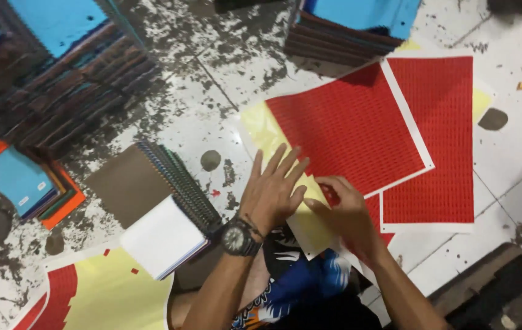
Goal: The person sits on the floor and assembles notebooks by peeling small red adhesive stickers from a sheet and applying them to the spines of stacked notebooks. They handle multiple notebooks of different colors, including blue, green, and brown, and place the finished stacks aside.
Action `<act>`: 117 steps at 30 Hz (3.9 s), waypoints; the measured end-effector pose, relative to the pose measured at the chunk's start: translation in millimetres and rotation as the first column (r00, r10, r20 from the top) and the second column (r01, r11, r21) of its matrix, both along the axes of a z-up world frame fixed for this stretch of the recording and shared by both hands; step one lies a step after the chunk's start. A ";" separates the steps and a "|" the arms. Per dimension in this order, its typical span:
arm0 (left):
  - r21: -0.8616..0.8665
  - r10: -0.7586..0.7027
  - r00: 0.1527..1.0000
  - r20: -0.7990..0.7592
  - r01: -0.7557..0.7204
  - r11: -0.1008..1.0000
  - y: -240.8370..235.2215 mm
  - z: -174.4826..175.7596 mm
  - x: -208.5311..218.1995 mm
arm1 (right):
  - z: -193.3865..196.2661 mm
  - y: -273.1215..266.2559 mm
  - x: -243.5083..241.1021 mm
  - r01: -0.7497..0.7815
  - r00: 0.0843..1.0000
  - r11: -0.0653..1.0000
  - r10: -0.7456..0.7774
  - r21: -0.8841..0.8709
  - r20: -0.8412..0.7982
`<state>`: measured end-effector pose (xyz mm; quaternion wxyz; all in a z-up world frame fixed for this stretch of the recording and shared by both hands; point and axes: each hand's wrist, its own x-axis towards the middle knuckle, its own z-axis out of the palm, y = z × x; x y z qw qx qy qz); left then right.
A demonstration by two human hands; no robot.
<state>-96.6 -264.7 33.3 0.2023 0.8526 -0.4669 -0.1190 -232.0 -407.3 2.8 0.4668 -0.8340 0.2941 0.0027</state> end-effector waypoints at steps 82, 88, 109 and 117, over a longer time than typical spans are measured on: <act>-0.638 0.212 0.731 -0.648 -0.674 0.372 -9.5 -7.3 -35.4 | 15.9 16.8 31.0 0.192 0.888 0.731 -0.413 0.655 0.201; -0.542 0.164 0.605 -0.780 -0.782 0.307 -11.1 -9.7 -32.4 | 34.6 20.0 50.6 0.184 0.928 0.890 -0.297 0.418 0.226; -0.518 0.241 0.640 -0.729 -0.747 0.417 -2.6 -3.5 -33.2 | 4.8 11.8 47.5 0.004 0.933 0.877 -0.175 0.480 0.314; -0.421 0.089 0.457 -0.885 -0.867 0.268 11.5 11.5 -22.5 | 47.8 4.9 50.7 -0.083 0.961 0.828 -0.080 0.555 0.263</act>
